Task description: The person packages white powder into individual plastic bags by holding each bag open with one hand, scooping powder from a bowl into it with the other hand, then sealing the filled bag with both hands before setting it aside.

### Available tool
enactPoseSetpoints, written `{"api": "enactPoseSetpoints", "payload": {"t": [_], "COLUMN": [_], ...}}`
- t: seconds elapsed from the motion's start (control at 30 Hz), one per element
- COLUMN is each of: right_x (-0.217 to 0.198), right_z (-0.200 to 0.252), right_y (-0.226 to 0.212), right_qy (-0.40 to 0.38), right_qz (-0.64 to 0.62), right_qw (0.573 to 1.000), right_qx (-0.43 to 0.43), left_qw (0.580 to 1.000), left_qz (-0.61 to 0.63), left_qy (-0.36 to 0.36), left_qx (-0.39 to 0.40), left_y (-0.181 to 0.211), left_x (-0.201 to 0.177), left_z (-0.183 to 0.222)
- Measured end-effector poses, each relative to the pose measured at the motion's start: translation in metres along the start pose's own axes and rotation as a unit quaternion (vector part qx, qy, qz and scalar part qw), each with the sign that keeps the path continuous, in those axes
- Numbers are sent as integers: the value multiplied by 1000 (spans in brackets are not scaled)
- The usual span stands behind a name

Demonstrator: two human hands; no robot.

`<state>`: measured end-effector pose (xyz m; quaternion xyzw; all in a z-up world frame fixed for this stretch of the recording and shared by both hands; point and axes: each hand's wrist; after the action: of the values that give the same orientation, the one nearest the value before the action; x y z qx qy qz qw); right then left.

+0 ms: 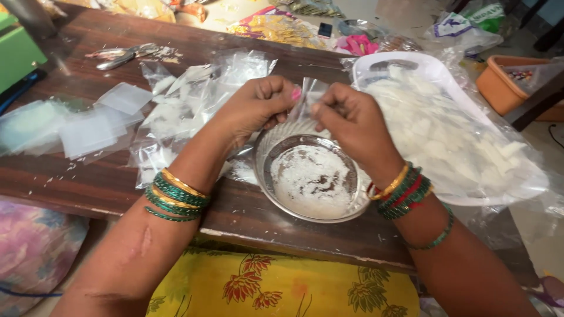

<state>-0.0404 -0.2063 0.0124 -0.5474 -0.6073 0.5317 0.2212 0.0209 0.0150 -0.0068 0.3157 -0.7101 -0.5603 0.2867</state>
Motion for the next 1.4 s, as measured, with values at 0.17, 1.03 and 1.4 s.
{"api": "enactPoseSetpoints", "payload": {"t": [0.17,1.03,1.4], "right_x": [2,33,13], "right_z": [5,8,15], "right_y": [-14,-71,-58], "right_qy": [30,39,-5], "right_qz": [76,308,492], "right_qw": [997,929,834], "right_qx": [-5,-199,-248], "left_qw": [1000,995,994], "left_qz": [-20,-59,-33], "left_qy": [6,30,-98], "left_qx": [12,76,27], "left_y": [8,-3,18], "left_x": [5,2,4], "left_z": [10,4,19]}}
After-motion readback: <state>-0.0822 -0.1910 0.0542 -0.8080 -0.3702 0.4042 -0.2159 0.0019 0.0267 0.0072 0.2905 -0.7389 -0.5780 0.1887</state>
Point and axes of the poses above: each hand's wrist, its own z-axis away from the middle knuckle, its own x-axis out of the palm, y = z × x, and after that the axes turned 7 degrees about -y, right-handed
